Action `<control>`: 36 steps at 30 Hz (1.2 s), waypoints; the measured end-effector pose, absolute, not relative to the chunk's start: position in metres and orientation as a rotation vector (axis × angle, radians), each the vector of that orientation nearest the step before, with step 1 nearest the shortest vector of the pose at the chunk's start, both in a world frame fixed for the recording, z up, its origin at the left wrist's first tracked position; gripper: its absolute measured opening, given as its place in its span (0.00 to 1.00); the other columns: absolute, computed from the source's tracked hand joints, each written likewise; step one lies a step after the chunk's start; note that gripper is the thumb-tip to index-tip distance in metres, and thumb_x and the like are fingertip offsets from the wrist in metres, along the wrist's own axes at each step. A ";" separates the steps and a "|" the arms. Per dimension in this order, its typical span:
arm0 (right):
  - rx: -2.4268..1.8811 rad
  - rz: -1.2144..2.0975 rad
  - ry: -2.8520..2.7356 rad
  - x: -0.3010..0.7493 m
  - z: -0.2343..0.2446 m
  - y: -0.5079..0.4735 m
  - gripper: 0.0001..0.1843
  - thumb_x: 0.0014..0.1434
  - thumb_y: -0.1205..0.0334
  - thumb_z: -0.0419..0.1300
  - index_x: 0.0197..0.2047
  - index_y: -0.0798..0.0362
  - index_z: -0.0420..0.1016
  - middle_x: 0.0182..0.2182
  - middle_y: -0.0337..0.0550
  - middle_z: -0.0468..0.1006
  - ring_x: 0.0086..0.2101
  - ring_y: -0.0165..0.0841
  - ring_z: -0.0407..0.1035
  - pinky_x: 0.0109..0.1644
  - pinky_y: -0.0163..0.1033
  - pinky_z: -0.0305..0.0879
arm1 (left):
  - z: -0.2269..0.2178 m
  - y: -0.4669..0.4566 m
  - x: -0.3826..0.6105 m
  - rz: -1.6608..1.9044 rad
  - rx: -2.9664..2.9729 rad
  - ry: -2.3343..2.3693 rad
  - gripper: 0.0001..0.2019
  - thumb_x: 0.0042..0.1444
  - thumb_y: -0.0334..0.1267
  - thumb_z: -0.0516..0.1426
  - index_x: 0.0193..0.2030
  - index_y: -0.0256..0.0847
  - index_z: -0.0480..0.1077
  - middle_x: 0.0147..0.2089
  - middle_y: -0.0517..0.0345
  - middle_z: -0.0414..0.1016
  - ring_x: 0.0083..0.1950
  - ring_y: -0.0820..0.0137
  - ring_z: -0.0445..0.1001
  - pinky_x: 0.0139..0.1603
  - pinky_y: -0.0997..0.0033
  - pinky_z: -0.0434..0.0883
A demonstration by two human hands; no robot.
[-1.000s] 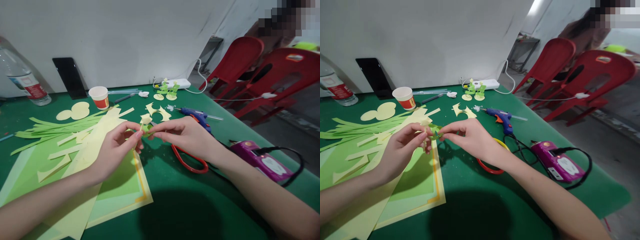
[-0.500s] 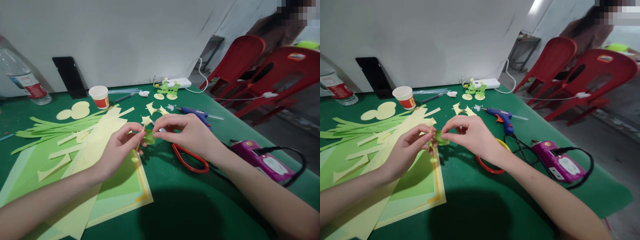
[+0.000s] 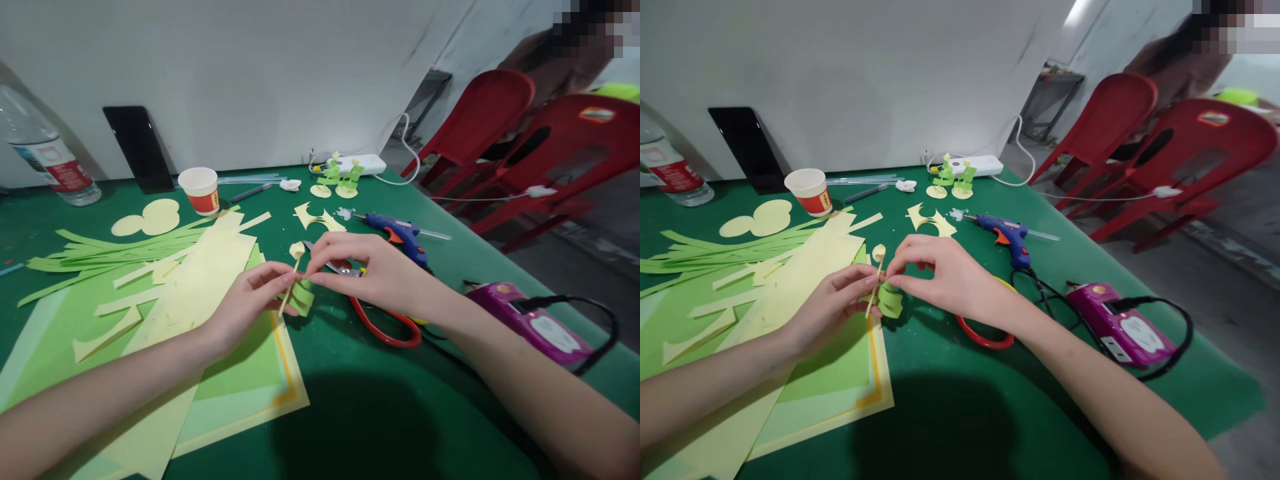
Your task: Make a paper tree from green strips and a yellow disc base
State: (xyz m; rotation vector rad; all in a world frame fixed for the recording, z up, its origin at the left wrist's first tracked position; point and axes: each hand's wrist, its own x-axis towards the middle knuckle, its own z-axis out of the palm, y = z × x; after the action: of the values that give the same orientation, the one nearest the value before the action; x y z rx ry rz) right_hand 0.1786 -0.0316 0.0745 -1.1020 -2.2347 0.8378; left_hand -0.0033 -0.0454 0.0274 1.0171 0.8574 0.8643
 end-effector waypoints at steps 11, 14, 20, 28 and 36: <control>-1.032 0.833 -2.413 0.197 0.067 -0.031 0.09 0.57 0.58 0.56 0.37 0.52 0.74 0.39 0.43 0.72 0.38 0.31 0.67 0.43 0.38 0.62 | 0.016 -0.044 -0.004 0.874 1.018 0.961 0.05 0.51 0.36 0.60 0.32 0.37 0.70 0.30 0.60 0.73 0.29 0.74 0.72 0.34 0.72 0.72; -1.211 0.684 -2.299 0.214 0.064 -0.037 0.10 0.58 0.57 0.54 0.38 0.51 0.73 0.39 0.43 0.74 0.38 0.32 0.68 0.42 0.38 0.63 | 0.011 -0.043 -0.005 0.869 1.000 0.953 0.05 0.52 0.36 0.59 0.32 0.37 0.70 0.33 0.57 0.75 0.31 0.74 0.73 0.34 0.72 0.72; -2.021 0.188 -1.893 0.277 0.035 -0.024 0.14 0.54 0.59 0.54 0.42 0.55 0.71 0.41 0.51 0.74 0.39 0.41 0.68 0.43 0.46 0.64 | 0.009 -0.041 -0.006 0.844 1.000 0.943 0.06 0.52 0.38 0.60 0.32 0.37 0.70 0.34 0.57 0.76 0.31 0.74 0.74 0.33 0.74 0.71; -2.289 0.250 -1.689 0.313 -0.005 0.011 0.14 0.53 0.56 0.58 0.35 0.60 0.72 0.35 0.54 0.74 0.38 0.44 0.69 0.43 0.48 0.64 | 0.010 -0.040 -0.005 0.820 0.993 0.934 0.07 0.51 0.38 0.60 0.32 0.36 0.70 0.32 0.57 0.77 0.33 0.71 0.76 0.34 0.74 0.70; -2.028 0.519 -1.517 0.324 -0.008 0.028 0.16 0.60 0.58 0.54 0.50 0.55 0.66 0.48 0.46 0.69 0.44 0.34 0.68 0.46 0.46 0.67 | 0.010 -0.039 -0.006 0.803 0.950 0.904 0.06 0.52 0.37 0.60 0.32 0.37 0.70 0.29 0.60 0.75 0.31 0.71 0.77 0.35 0.72 0.71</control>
State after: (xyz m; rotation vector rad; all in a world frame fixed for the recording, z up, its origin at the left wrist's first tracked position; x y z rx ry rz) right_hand 0.3244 0.0282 -0.0075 -2.0283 -1.5173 0.5190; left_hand -0.0055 -0.0393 0.0104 0.9497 0.9042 0.8028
